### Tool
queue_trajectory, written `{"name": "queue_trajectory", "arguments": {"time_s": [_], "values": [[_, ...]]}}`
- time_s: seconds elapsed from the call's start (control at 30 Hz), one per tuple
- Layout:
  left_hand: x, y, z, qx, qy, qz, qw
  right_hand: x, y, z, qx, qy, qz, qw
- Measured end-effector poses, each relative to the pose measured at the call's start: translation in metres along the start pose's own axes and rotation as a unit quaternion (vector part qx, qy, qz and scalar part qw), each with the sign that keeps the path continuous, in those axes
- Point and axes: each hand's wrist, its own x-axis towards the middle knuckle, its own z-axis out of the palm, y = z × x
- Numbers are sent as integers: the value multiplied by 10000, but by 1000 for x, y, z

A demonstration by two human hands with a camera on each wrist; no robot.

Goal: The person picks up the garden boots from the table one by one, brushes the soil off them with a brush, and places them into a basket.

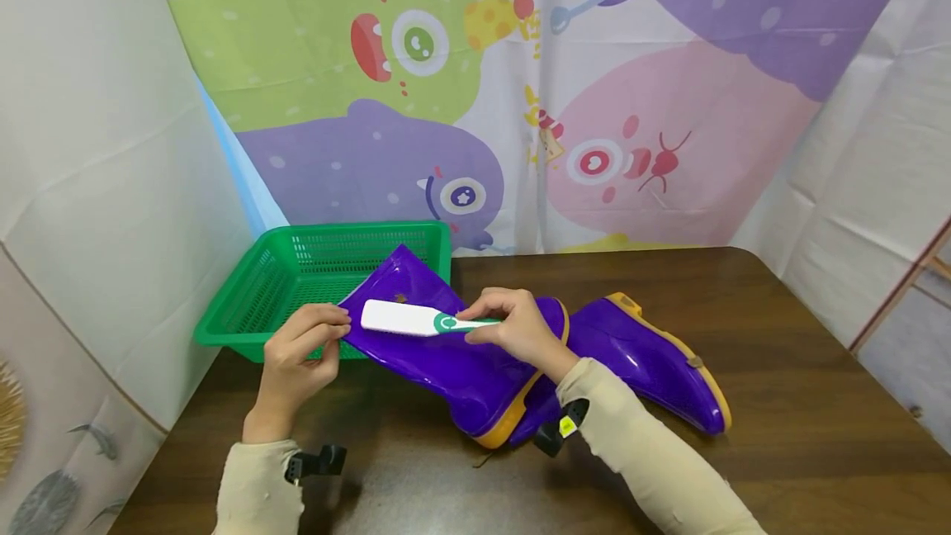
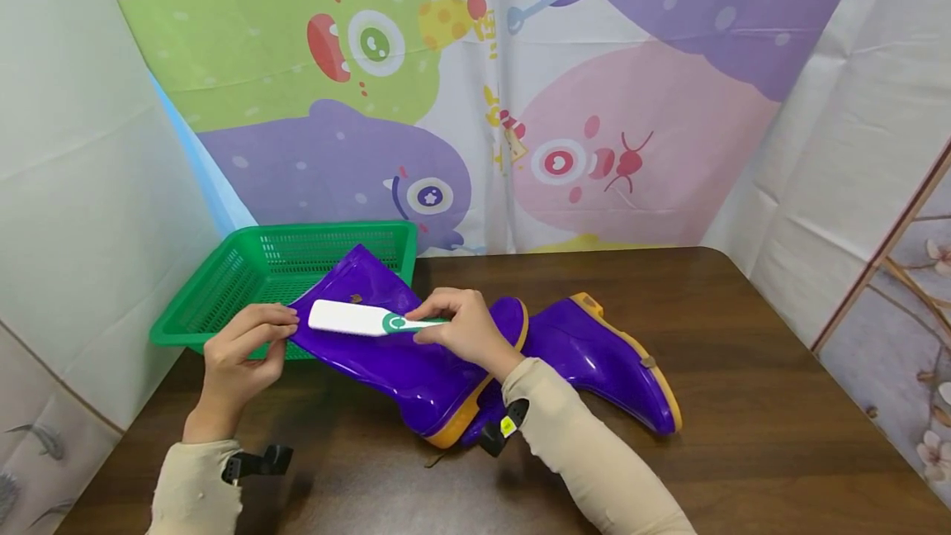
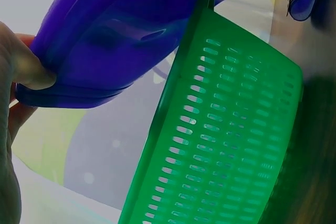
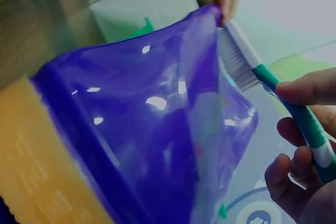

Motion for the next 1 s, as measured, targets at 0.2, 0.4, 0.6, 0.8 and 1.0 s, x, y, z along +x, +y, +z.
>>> {"name": "queue_trajectory", "arguments": {"time_s": [0.2, 0.4, 0.6, 0.8, 1.0], "values": [[-2, -2, 0, 1, -41, -34, 10000, 2, 15, -1, -472, 300, 108, 9984], [-1, -1, -1, 20, -48, -12, 10000, 0, 27, -14, -951, 670, 408, 9924], [1, 1, -2, -29, -58, -19, 10000, 1, 16, -20, -897, 853, 453, 9913], [2, 1, -3, -43, -57, -9, 10000, 2, -2, -9, -397, 725, 293, 9961], [-2, -2, -4, -77, -200, 25, 9998, 3, -3, 7, -366, 232, 120, 9990]]}}
